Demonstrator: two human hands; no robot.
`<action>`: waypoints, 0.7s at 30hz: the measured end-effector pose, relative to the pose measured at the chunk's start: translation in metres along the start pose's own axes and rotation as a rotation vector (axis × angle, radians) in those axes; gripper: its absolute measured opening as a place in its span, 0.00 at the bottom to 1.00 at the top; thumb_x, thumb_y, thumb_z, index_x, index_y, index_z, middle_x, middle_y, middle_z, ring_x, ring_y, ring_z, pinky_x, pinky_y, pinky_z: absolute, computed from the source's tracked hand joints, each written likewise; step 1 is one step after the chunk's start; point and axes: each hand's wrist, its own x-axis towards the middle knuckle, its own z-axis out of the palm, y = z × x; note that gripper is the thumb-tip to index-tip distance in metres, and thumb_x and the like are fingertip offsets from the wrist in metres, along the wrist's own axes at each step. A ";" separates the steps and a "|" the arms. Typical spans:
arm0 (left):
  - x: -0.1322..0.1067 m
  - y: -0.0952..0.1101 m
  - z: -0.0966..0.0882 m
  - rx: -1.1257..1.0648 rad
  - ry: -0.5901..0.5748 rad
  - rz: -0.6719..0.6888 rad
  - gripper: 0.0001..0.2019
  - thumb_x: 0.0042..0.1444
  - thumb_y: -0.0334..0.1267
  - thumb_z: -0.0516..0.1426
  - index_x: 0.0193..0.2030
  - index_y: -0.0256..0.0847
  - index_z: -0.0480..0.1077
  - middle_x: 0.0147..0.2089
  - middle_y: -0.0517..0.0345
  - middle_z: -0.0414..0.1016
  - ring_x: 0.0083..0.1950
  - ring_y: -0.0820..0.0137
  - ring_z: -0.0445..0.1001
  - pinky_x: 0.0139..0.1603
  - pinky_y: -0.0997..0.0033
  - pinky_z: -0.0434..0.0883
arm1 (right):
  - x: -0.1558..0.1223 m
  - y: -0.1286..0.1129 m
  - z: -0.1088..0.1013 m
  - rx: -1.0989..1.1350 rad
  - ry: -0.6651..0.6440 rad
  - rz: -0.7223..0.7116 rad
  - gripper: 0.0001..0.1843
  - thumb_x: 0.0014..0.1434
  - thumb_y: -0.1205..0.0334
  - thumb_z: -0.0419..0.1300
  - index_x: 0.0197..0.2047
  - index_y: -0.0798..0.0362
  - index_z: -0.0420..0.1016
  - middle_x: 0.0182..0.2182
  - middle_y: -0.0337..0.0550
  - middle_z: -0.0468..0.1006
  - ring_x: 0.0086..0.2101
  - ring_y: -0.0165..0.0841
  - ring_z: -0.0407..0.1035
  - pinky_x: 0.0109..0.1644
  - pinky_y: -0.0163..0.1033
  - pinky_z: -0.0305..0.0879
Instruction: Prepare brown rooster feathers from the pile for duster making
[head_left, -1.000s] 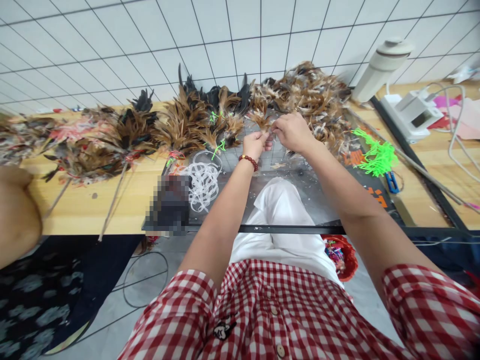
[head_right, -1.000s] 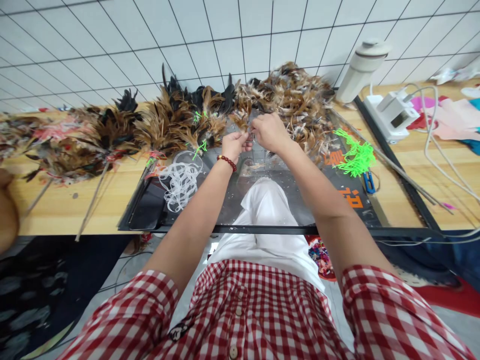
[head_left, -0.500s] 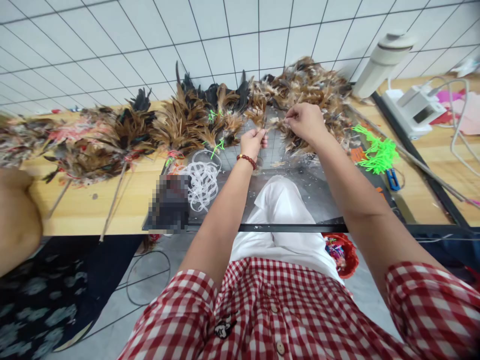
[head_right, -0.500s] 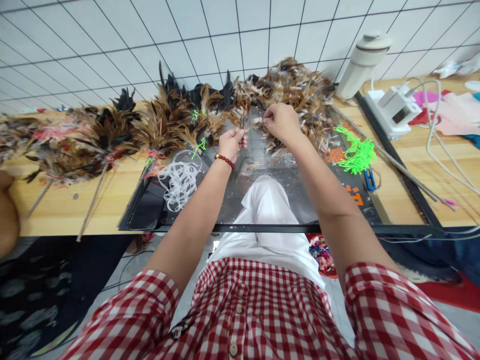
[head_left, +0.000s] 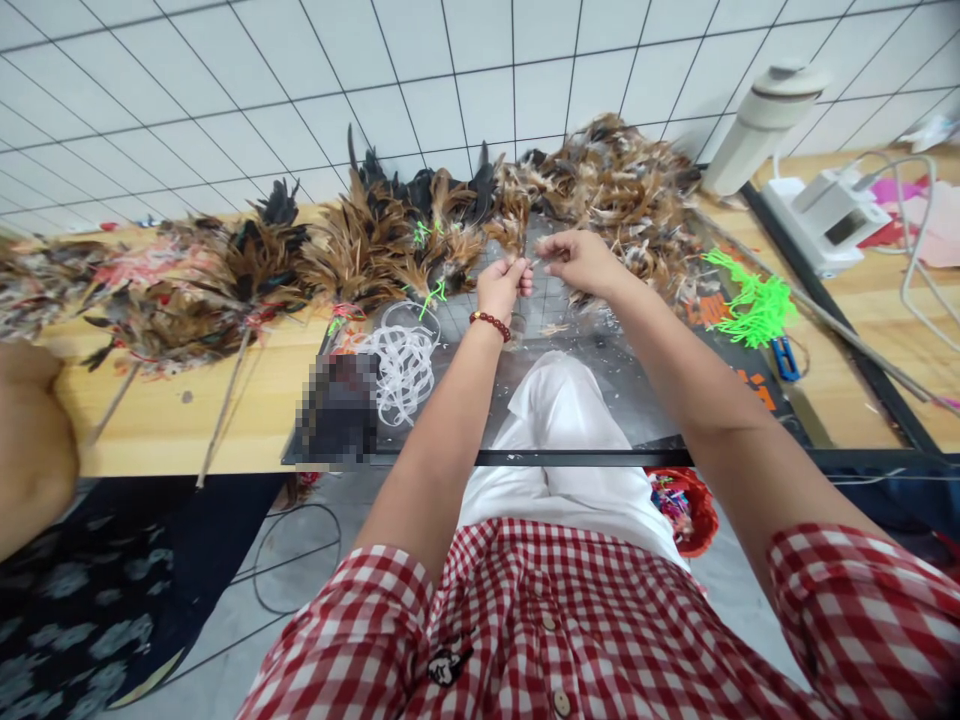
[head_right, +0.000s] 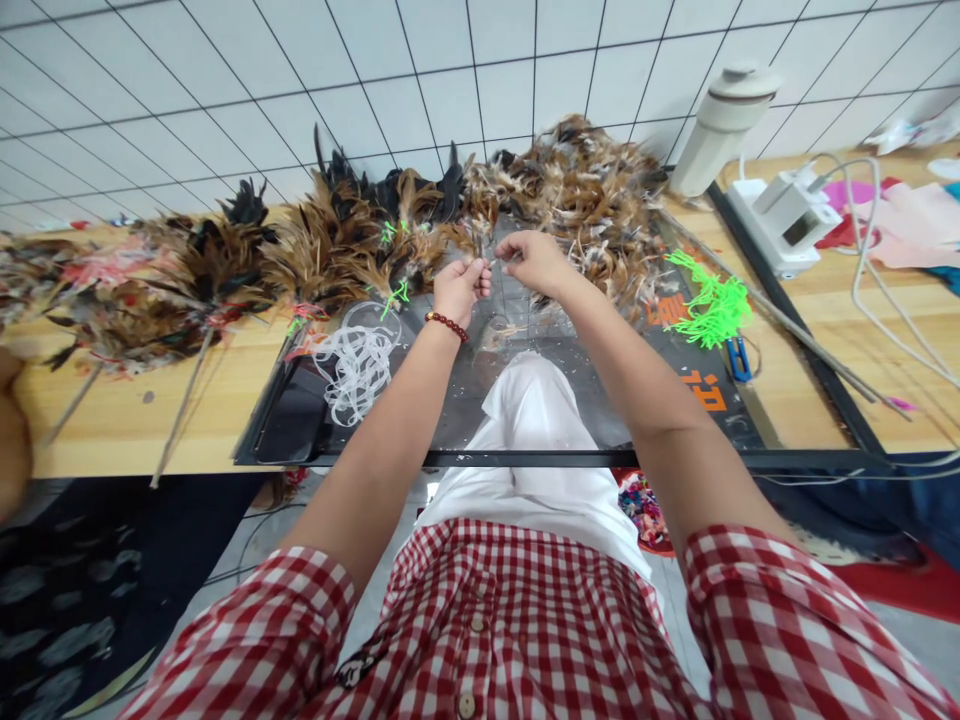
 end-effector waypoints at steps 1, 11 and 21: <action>0.000 0.000 0.000 0.006 -0.005 -0.001 0.10 0.67 0.28 0.59 0.32 0.37 0.71 0.22 0.68 0.71 0.22 0.83 0.67 0.26 0.82 0.66 | 0.000 -0.002 0.001 0.028 -0.013 -0.010 0.15 0.53 0.63 0.71 0.45 0.55 0.86 0.42 0.49 0.87 0.42 0.41 0.79 0.53 0.49 0.76; -0.004 -0.001 0.001 0.076 -0.044 -0.011 0.13 0.66 0.26 0.59 0.28 0.37 0.70 0.22 0.67 0.71 0.21 0.82 0.67 0.27 0.81 0.66 | -0.002 -0.012 0.013 0.132 0.068 0.094 0.01 0.54 0.66 0.67 0.30 0.53 0.79 0.24 0.40 0.80 0.29 0.33 0.73 0.38 0.40 0.70; -0.002 -0.003 0.002 0.068 -0.002 0.026 0.12 0.63 0.24 0.61 0.28 0.36 0.71 0.22 0.69 0.71 0.22 0.82 0.68 0.27 0.80 0.68 | -0.003 -0.018 0.012 0.249 0.134 0.138 0.04 0.49 0.72 0.64 0.29 0.53 0.77 0.24 0.37 0.79 0.25 0.30 0.72 0.36 0.37 0.69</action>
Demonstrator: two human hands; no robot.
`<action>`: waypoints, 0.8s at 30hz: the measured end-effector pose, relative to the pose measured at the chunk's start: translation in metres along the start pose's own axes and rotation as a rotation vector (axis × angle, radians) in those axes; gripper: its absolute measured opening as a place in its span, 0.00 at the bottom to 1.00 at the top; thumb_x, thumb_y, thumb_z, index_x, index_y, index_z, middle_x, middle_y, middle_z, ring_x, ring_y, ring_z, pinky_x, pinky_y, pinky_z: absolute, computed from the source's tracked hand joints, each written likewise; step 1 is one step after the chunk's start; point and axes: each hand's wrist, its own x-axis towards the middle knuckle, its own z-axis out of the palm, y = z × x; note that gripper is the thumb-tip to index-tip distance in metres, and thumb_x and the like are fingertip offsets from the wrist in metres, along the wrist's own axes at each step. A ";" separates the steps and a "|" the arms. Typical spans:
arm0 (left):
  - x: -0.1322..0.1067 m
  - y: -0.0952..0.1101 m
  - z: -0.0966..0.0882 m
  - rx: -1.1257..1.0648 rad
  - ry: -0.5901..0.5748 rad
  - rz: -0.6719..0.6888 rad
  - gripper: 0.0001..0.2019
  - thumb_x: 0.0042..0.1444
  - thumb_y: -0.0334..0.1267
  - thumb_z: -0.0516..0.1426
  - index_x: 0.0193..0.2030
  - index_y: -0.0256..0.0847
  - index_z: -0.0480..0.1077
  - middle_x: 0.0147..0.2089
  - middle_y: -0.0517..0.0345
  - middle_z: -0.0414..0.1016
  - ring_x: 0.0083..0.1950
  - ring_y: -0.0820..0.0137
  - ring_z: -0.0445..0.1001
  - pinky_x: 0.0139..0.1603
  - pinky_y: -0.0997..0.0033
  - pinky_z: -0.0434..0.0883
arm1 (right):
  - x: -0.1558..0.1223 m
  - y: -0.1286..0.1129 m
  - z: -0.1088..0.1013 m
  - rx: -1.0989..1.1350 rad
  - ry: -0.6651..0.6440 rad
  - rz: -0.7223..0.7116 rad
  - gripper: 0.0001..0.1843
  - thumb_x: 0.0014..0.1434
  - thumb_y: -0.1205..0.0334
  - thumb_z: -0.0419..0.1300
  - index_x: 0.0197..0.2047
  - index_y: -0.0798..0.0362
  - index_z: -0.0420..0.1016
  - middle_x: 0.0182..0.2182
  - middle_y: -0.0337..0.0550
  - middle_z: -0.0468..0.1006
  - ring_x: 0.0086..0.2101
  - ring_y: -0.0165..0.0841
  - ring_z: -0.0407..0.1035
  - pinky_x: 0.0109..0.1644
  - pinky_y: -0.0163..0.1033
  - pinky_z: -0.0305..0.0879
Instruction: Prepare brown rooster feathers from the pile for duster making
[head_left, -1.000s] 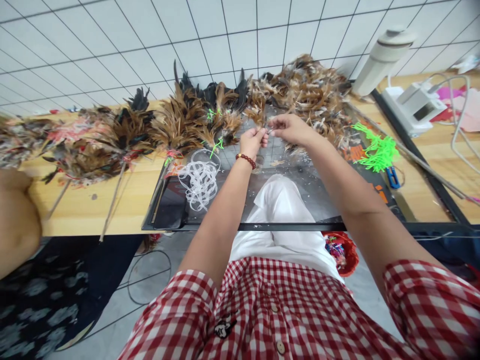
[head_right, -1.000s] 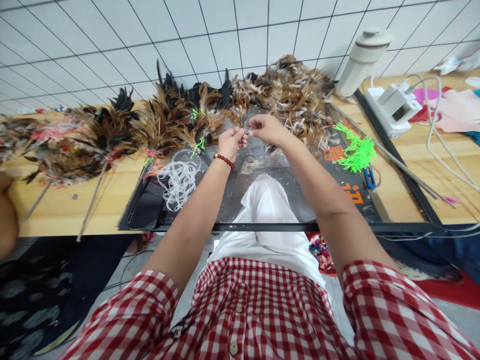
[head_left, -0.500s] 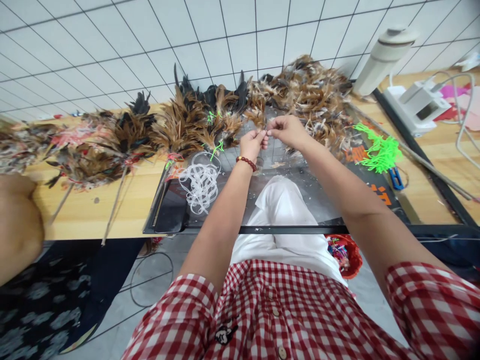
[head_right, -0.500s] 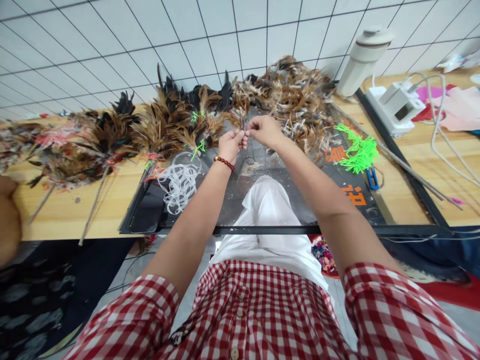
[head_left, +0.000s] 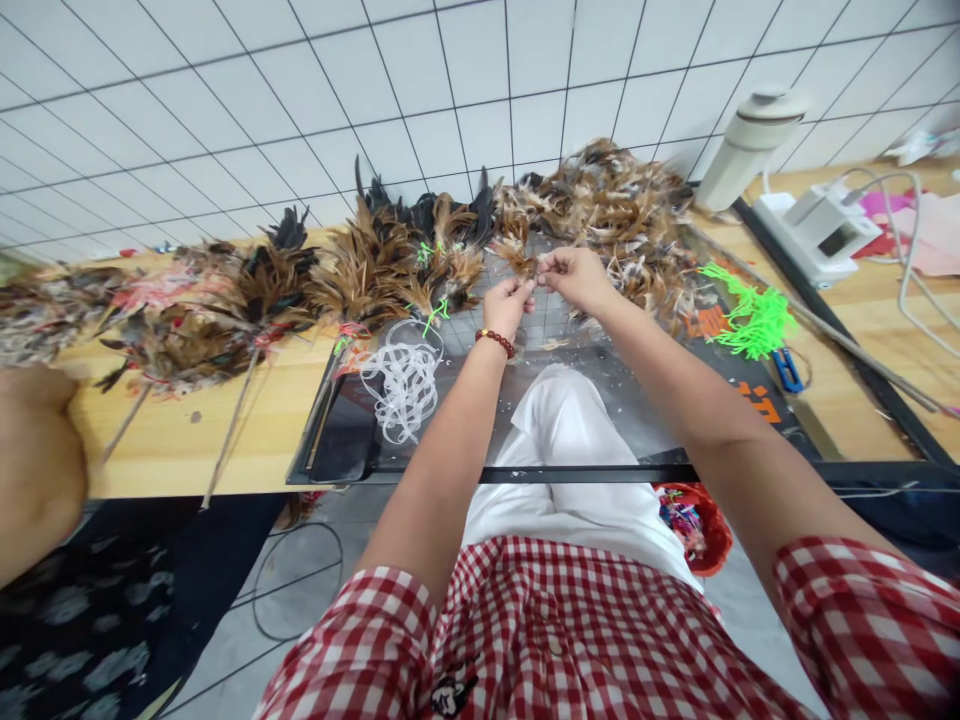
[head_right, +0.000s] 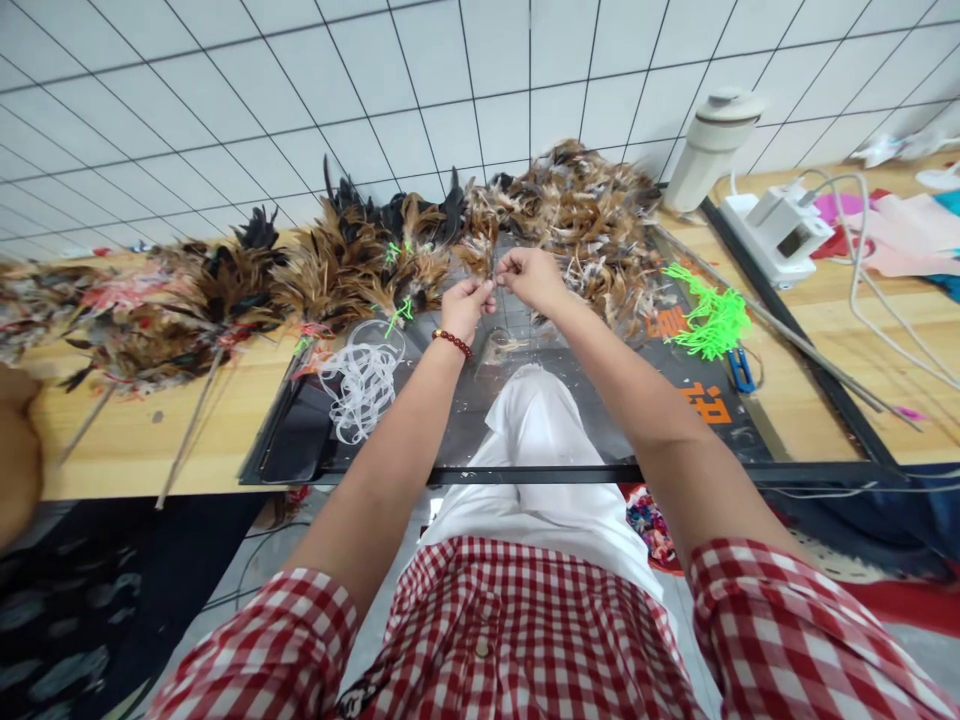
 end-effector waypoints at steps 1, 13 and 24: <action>0.000 0.000 0.000 0.003 0.007 0.006 0.11 0.62 0.24 0.62 0.28 0.37 0.71 0.22 0.69 0.70 0.22 0.82 0.68 0.27 0.81 0.68 | 0.001 0.002 0.000 0.013 0.001 -0.003 0.04 0.49 0.71 0.64 0.29 0.53 0.77 0.25 0.37 0.79 0.25 0.30 0.72 0.35 0.37 0.69; 0.002 -0.004 0.000 0.073 -0.055 -0.001 0.12 0.60 0.24 0.64 0.27 0.36 0.72 0.25 0.65 0.75 0.22 0.82 0.71 0.28 0.81 0.68 | -0.003 0.001 -0.005 -0.256 -0.034 -0.161 0.08 0.52 0.71 0.61 0.33 0.53 0.82 0.29 0.41 0.83 0.33 0.36 0.76 0.42 0.40 0.70; 0.002 -0.005 0.002 0.050 -0.041 0.010 0.14 0.64 0.24 0.61 0.26 0.36 0.70 0.23 0.66 0.73 0.23 0.82 0.70 0.30 0.81 0.70 | -0.017 -0.011 -0.009 -0.943 -0.180 -0.328 0.19 0.65 0.67 0.54 0.47 0.54 0.88 0.48 0.58 0.85 0.49 0.50 0.77 0.50 0.50 0.68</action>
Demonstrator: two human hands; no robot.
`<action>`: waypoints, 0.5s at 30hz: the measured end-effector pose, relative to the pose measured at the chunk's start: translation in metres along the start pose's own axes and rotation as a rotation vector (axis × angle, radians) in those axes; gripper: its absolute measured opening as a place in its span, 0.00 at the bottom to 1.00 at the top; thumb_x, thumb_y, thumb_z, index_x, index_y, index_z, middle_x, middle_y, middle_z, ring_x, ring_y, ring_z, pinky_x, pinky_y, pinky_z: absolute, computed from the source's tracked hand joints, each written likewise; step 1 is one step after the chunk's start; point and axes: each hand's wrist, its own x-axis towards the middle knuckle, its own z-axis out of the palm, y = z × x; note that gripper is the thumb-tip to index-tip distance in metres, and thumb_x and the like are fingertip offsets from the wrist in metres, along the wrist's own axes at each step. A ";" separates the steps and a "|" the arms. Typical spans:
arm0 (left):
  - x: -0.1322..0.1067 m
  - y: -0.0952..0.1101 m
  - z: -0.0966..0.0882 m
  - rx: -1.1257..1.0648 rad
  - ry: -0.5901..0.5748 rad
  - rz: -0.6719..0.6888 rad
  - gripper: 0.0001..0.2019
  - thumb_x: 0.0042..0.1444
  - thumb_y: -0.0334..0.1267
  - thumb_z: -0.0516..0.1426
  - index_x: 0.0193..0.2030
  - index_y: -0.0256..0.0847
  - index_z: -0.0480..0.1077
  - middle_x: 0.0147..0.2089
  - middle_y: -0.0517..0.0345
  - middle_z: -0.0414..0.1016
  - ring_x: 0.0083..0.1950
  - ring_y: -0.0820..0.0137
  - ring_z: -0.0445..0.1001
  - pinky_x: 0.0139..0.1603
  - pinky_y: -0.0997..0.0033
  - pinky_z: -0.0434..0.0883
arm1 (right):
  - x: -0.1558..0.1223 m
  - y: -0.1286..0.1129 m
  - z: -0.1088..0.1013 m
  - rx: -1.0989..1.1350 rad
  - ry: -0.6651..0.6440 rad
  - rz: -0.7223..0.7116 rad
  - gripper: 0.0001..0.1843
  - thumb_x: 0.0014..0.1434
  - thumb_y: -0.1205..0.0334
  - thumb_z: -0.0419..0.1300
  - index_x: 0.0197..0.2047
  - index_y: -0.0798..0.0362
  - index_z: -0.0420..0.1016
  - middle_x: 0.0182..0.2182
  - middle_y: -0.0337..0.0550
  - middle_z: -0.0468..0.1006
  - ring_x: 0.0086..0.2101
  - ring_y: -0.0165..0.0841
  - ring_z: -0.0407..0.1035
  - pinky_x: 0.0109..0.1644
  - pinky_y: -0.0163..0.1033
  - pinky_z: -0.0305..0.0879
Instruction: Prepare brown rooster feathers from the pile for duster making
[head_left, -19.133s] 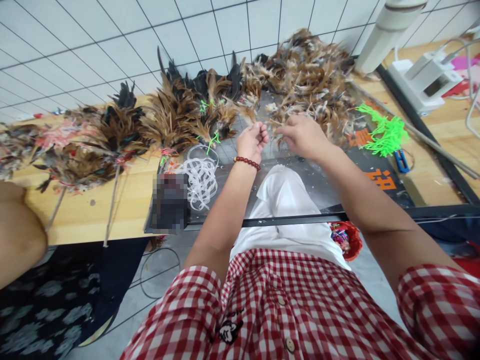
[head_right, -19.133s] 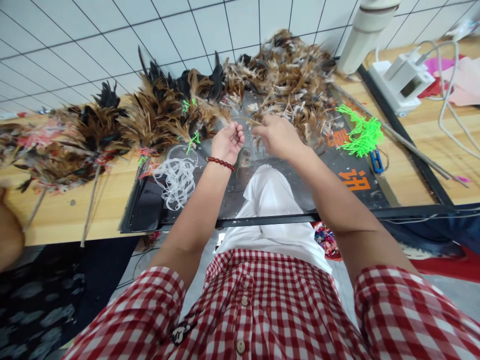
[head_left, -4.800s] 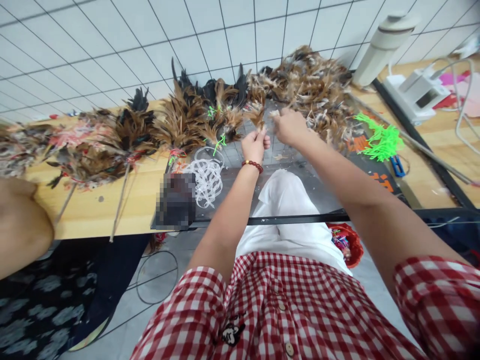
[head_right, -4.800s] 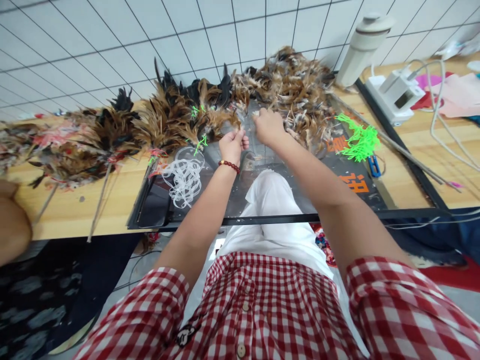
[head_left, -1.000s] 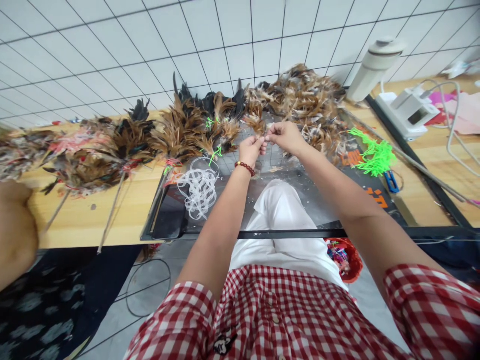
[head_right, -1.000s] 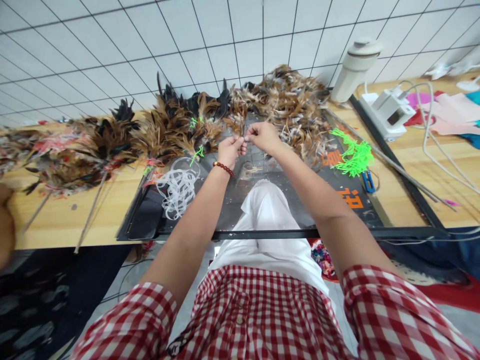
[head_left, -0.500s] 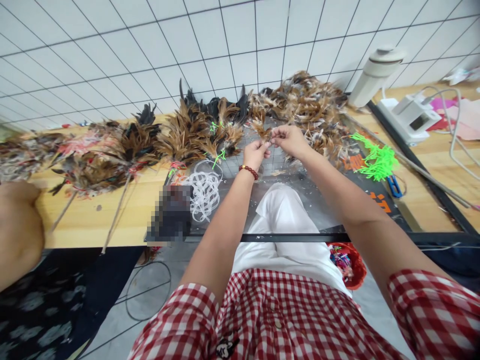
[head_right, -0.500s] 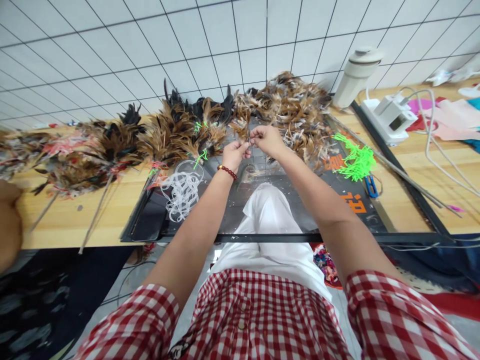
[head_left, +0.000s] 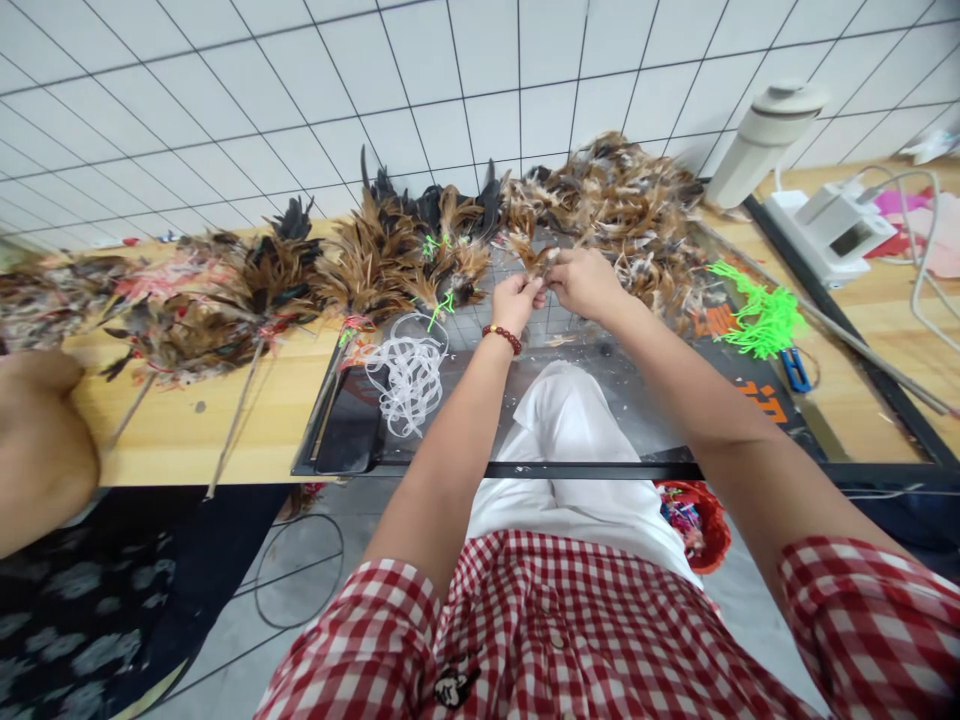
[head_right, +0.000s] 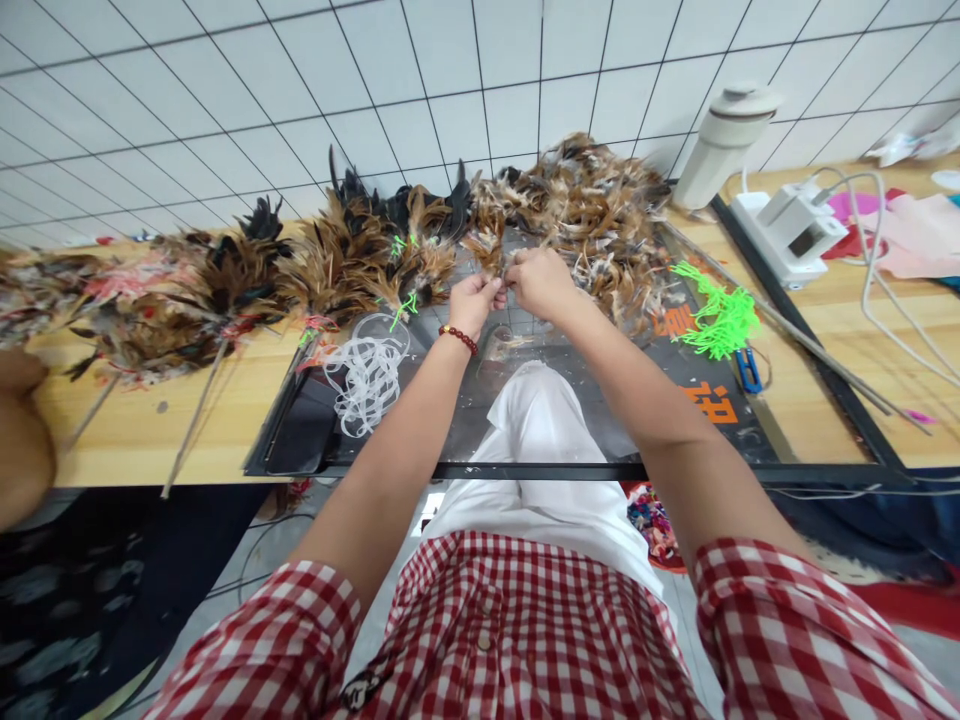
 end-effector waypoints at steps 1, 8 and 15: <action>-0.001 0.000 0.001 -0.004 -0.004 -0.001 0.13 0.63 0.24 0.62 0.26 0.36 0.70 0.23 0.65 0.73 0.23 0.81 0.70 0.30 0.80 0.70 | 0.000 0.002 0.003 -0.003 0.018 -0.017 0.19 0.64 0.67 0.55 0.45 0.56 0.88 0.48 0.60 0.85 0.49 0.51 0.77 0.50 0.51 0.68; -0.003 0.005 0.000 -0.089 0.025 -0.007 0.10 0.64 0.28 0.62 0.30 0.37 0.72 0.26 0.65 0.75 0.24 0.82 0.72 0.33 0.80 0.71 | 0.007 0.032 0.020 0.173 0.289 0.212 0.10 0.57 0.64 0.59 0.37 0.54 0.83 0.33 0.56 0.83 0.40 0.51 0.77 0.45 0.52 0.71; -0.002 0.008 -0.009 -0.237 0.009 -0.052 0.08 0.67 0.30 0.60 0.34 0.37 0.73 0.29 0.63 0.77 0.27 0.82 0.74 0.37 0.80 0.74 | 0.012 0.025 -0.003 1.082 0.176 0.414 0.05 0.58 0.64 0.62 0.30 0.51 0.74 0.28 0.44 0.80 0.31 0.35 0.74 0.37 0.42 0.73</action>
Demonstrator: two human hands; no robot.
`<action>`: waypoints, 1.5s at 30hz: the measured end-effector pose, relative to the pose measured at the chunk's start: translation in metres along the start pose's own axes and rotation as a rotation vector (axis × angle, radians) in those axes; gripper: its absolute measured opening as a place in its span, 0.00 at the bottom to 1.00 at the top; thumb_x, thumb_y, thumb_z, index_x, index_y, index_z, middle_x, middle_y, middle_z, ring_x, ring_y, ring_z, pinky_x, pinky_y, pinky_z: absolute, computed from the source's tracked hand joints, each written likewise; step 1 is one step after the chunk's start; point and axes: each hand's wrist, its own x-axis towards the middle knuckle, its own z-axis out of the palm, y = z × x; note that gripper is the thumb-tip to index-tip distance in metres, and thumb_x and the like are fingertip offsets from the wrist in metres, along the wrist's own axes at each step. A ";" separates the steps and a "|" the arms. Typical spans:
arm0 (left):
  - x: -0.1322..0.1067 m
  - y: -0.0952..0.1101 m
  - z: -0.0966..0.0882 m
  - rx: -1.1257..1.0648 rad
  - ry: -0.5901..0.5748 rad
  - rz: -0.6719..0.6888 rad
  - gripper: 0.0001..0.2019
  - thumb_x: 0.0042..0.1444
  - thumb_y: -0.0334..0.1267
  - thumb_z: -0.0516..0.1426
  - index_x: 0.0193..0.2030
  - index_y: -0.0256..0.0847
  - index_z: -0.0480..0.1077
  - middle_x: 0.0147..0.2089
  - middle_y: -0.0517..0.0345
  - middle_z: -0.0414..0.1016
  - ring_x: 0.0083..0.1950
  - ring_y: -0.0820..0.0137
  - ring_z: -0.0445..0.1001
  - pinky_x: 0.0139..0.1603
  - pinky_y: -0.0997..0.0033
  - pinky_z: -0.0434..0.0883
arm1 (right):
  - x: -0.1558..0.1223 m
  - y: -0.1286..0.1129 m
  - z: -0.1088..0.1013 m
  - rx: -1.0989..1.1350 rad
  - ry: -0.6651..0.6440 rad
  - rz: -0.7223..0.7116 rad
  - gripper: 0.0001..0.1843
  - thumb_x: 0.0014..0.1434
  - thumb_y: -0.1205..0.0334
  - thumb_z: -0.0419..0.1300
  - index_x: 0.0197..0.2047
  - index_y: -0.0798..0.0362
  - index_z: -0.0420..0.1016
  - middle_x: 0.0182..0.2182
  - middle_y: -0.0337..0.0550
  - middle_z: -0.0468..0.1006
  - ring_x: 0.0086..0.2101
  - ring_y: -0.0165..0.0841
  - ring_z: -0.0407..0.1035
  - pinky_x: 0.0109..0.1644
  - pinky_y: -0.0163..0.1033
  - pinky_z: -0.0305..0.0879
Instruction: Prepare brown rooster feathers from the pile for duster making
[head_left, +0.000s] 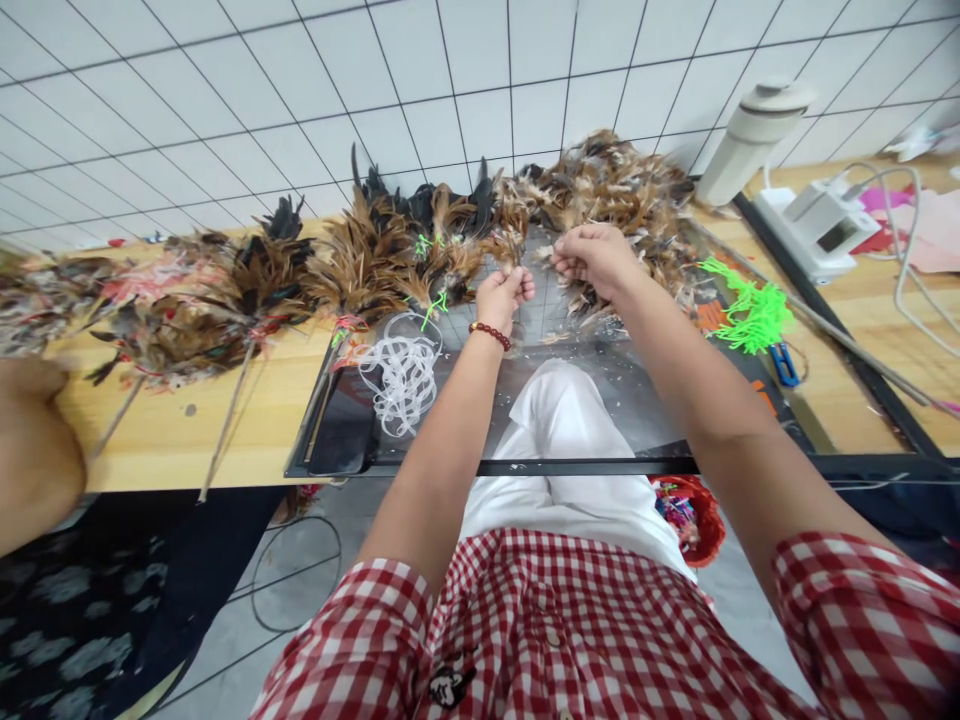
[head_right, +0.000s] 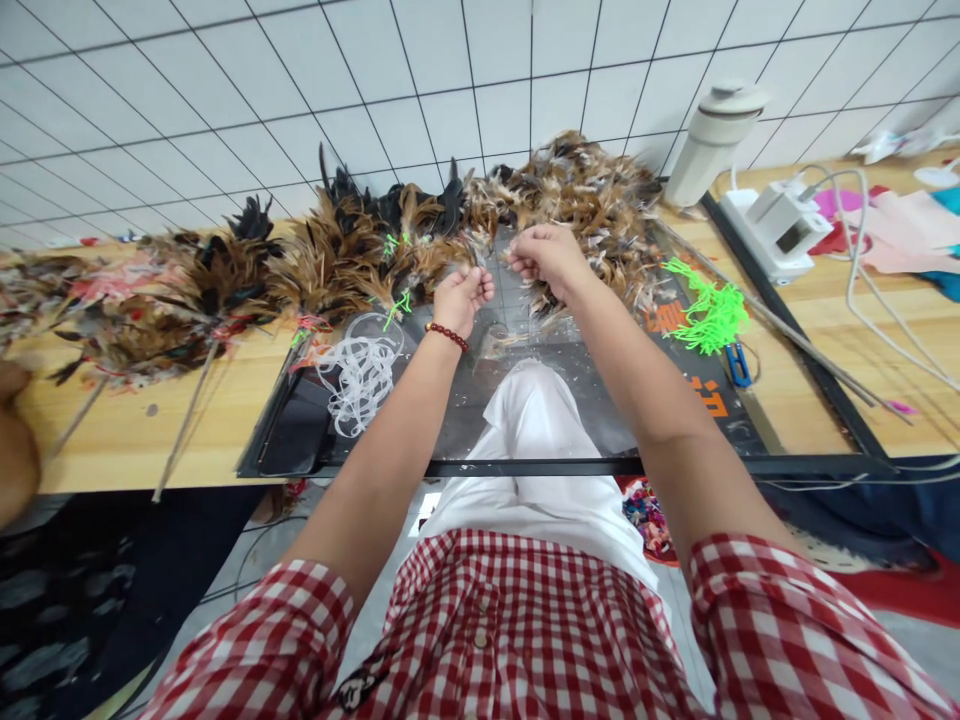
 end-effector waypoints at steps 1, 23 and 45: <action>-0.001 0.000 0.000 0.005 -0.014 -0.010 0.08 0.67 0.31 0.60 0.35 0.37 0.73 0.29 0.63 0.78 0.27 0.82 0.75 0.38 0.79 0.74 | -0.003 -0.005 0.003 0.057 -0.042 0.022 0.05 0.58 0.64 0.64 0.29 0.51 0.75 0.28 0.43 0.80 0.30 0.34 0.73 0.36 0.41 0.72; -0.010 0.005 0.004 -0.018 -0.131 -0.142 0.12 0.71 0.29 0.57 0.33 0.36 0.71 0.25 0.63 0.77 0.25 0.80 0.75 0.34 0.79 0.72 | -0.009 -0.014 0.008 -0.102 -0.033 -0.088 0.13 0.51 0.67 0.70 0.21 0.52 0.70 0.19 0.34 0.63 0.25 0.27 0.55 0.31 0.38 0.56; -0.005 0.003 0.004 -0.102 -0.035 -0.163 0.07 0.70 0.32 0.58 0.37 0.37 0.71 0.31 0.58 0.81 0.43 0.74 0.85 0.59 0.70 0.78 | -0.010 -0.008 0.025 0.123 0.045 -0.029 0.09 0.46 0.65 0.75 0.25 0.54 0.78 0.25 0.39 0.78 0.31 0.31 0.70 0.41 0.41 0.71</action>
